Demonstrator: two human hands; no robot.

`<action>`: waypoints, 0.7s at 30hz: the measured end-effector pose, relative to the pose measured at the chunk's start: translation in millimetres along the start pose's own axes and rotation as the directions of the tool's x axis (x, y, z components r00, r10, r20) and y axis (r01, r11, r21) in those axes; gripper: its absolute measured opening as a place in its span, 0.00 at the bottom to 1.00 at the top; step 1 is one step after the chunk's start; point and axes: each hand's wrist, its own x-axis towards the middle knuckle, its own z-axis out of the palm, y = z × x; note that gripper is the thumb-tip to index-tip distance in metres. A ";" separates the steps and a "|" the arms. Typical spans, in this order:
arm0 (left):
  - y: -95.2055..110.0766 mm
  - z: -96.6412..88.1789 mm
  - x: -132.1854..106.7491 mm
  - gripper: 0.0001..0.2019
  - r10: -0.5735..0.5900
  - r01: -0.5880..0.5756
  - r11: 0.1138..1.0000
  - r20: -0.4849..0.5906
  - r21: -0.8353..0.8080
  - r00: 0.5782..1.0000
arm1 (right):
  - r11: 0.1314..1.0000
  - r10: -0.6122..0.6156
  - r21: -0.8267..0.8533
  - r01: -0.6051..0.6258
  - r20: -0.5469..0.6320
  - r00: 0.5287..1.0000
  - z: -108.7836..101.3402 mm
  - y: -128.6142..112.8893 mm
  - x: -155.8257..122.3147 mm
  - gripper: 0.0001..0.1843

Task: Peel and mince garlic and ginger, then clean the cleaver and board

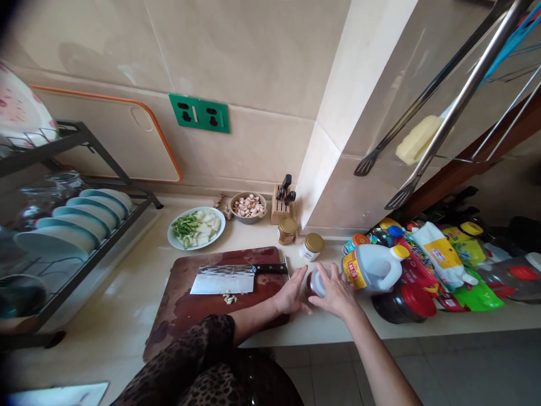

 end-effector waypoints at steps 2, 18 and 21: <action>-8.4 10.1 7.2 0.74 0.009 -0.010 0.998 0.020 0.056 1.000 | 0.992 -0.111 0.059 0.111 -0.010 0.994 2.5 -1.1 -7.4 0.49; 141.8 -25.5 19.5 0.53 0.299 -0.300 0.953 0.015 0.053 0.954 | 0.864 -0.408 0.256 0.434 -0.151 0.901 -123.5 34.8 -53.5 0.29; 165.7 -26.6 17.9 0.51 0.245 -0.245 0.970 -0.045 0.005 0.969 | 0.847 -0.448 0.215 0.487 -0.206 0.870 -138.8 32.6 -45.3 0.28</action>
